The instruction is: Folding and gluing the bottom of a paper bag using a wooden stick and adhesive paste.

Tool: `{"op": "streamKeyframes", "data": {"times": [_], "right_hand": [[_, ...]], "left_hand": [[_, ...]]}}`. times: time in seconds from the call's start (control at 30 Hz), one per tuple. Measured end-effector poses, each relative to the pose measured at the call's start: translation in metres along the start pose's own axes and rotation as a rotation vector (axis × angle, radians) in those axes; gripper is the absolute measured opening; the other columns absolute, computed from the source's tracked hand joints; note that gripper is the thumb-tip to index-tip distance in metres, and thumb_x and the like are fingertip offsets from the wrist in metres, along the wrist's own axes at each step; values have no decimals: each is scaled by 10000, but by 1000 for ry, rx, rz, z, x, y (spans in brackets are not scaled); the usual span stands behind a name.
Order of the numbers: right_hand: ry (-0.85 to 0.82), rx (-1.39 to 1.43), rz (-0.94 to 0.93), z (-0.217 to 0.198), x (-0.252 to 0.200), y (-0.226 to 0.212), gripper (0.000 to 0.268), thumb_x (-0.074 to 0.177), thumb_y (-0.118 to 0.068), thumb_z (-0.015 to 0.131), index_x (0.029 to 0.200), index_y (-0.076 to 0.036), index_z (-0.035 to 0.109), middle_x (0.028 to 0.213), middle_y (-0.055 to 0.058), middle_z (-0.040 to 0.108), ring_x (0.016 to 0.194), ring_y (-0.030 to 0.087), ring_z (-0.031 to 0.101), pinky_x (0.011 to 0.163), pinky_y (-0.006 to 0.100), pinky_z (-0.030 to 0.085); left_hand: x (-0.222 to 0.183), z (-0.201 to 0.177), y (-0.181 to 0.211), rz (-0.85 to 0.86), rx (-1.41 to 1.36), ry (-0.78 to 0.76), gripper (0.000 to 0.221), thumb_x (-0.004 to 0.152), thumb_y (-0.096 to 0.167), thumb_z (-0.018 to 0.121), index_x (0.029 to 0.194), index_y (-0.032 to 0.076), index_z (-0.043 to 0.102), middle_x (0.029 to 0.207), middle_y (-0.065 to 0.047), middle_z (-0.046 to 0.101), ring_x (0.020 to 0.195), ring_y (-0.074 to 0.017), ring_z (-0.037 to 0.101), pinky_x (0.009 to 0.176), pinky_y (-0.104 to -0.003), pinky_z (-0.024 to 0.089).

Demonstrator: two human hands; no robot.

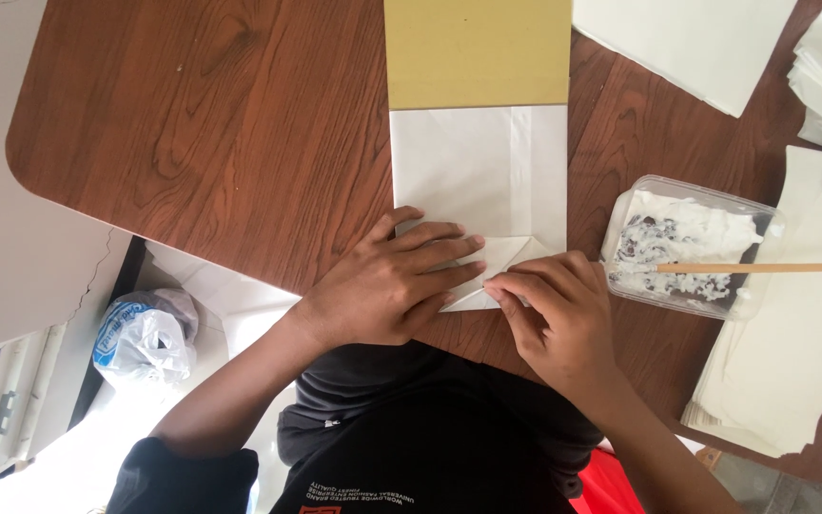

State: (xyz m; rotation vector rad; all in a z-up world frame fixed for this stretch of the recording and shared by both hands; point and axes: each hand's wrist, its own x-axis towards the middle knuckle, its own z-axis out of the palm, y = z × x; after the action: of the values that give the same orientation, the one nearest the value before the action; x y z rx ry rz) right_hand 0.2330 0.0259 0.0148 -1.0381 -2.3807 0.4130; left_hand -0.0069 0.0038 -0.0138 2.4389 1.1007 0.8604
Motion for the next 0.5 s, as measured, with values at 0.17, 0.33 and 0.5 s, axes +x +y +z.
{"op": "streamKeyframes", "data": {"times": [0.17, 0.33, 0.5], "right_hand": [[-45, 24, 58, 3, 5, 2, 33, 961, -146, 761, 979, -163, 739, 914, -57, 700, 849, 173, 577, 767, 326, 411], [-46, -25, 49, 9, 5, 5, 34, 977, -151, 750, 986, -178, 733, 931, -76, 689, 826, 164, 561, 751, 333, 388], [-33, -68, 48, 14, 4, 7, 39, 978, -152, 747, 959, -177, 724, 919, -68, 681, 815, 180, 566, 732, 350, 374]], "left_hand": [[2, -2, 1, -22, -48, 0, 341, 987, 322, 659, 1253, 122, 734, 1424, -74, 640, 1294, -299, 616, 1089, -528, 387], [1, 1, -1, -14, -11, 9, 266, 972, 283, 720, 1194, 139, 749, 1407, -55, 653, 1286, -278, 627, 1093, -498, 385], [1, 2, -2, -10, -13, 23, 259, 966, 283, 753, 1180, 138, 754, 1386, -58, 669, 1277, -277, 637, 1089, -488, 397]]}}
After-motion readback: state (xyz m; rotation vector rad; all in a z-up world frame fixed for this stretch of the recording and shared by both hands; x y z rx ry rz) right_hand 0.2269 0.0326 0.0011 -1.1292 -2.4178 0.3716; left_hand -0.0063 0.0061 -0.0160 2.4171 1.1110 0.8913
